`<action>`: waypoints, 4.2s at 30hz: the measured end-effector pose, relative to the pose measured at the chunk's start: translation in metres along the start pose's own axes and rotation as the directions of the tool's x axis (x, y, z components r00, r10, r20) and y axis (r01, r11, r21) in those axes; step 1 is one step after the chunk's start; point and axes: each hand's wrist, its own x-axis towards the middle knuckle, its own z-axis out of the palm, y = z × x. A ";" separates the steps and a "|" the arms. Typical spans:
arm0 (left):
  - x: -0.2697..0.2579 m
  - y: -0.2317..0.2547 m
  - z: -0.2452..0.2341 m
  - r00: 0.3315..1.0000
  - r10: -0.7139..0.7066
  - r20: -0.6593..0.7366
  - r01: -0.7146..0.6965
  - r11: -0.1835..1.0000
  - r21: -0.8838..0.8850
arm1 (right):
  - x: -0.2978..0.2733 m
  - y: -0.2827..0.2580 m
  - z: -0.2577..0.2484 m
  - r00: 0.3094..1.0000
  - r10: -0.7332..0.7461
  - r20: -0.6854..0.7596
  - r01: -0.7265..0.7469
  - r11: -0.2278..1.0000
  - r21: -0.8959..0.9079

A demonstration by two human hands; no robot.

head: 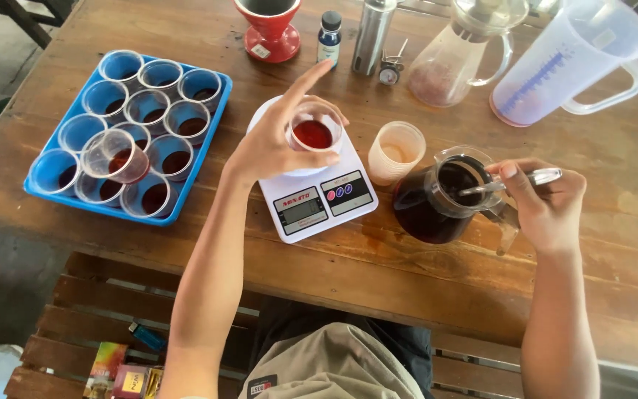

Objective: Preparing beverage samples by pouring liquid into a beaker and then spooning it into small sample cups on a tray.

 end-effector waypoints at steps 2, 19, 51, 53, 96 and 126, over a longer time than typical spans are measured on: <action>-0.001 0.001 -0.004 0.998 -0.051 -0.045 0.052 0.999 0.013 | 0.000 0.005 0.000 1.000 0.003 0.021 -0.004 1.000 0.012; -0.001 -0.019 -0.014 0.946 -0.250 -0.208 0.299 0.918 0.259 | -0.001 -0.008 0.001 0.997 0.010 0.074 -0.010 1.000 -0.002; -0.016 -0.005 -0.030 0.911 -0.057 -0.408 0.127 0.981 0.147 | -0.007 0.014 -0.003 0.993 0.087 0.079 -0.089 0.996 0.024; -0.016 -0.005 -0.030 0.911 -0.060 -0.407 0.132 0.980 0.151 | -0.006 0.016 -0.004 0.992 0.082 0.098 -0.087 0.995 0.039; 0.004 0.009 0.006 0.967 -0.006 -0.256 0.051 0.984 0.171 | 0.011 -0.020 0.000 0.981 -0.101 0.167 0.095 0.995 0.041; 0.005 0.037 0.070 0.991 0.135 0.007 -0.133 0.983 -0.130 | 0.002 0.048 -0.030 0.926 -0.256 -0.276 0.363 0.805 0.470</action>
